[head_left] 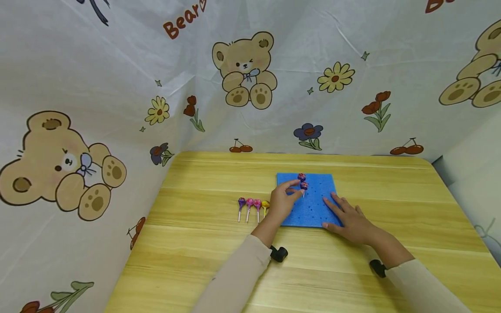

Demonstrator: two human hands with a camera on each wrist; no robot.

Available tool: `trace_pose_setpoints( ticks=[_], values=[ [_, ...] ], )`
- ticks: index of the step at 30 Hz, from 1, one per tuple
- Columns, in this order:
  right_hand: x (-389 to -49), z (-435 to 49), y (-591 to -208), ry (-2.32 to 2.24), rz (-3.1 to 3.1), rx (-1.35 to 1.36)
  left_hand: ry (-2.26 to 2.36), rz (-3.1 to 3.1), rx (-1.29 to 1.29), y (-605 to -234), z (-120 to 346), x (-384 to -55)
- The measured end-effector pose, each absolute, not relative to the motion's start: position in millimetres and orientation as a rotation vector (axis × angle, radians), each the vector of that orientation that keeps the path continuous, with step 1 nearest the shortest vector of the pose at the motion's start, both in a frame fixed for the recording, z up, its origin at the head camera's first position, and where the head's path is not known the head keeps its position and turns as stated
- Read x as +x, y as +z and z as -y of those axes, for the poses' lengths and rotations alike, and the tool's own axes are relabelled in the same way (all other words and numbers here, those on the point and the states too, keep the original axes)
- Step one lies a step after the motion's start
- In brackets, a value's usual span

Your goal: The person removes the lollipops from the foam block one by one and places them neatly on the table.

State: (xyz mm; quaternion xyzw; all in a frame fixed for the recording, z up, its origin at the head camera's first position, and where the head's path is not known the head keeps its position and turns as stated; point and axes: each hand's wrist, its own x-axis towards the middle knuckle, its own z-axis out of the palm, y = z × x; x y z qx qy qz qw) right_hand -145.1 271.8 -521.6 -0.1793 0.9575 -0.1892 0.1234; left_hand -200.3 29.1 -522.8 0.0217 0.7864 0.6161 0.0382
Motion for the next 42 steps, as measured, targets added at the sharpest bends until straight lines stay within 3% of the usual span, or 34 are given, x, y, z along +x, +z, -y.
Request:
trace_pose_setpoints(
  ticks=[42],
  values=[
    [-143.9,-269.0,-520.7,-0.573,-2.824,-0.557,1.849,-2.518,0.121,-520.6,-42.0,-200.2]
  ],
)
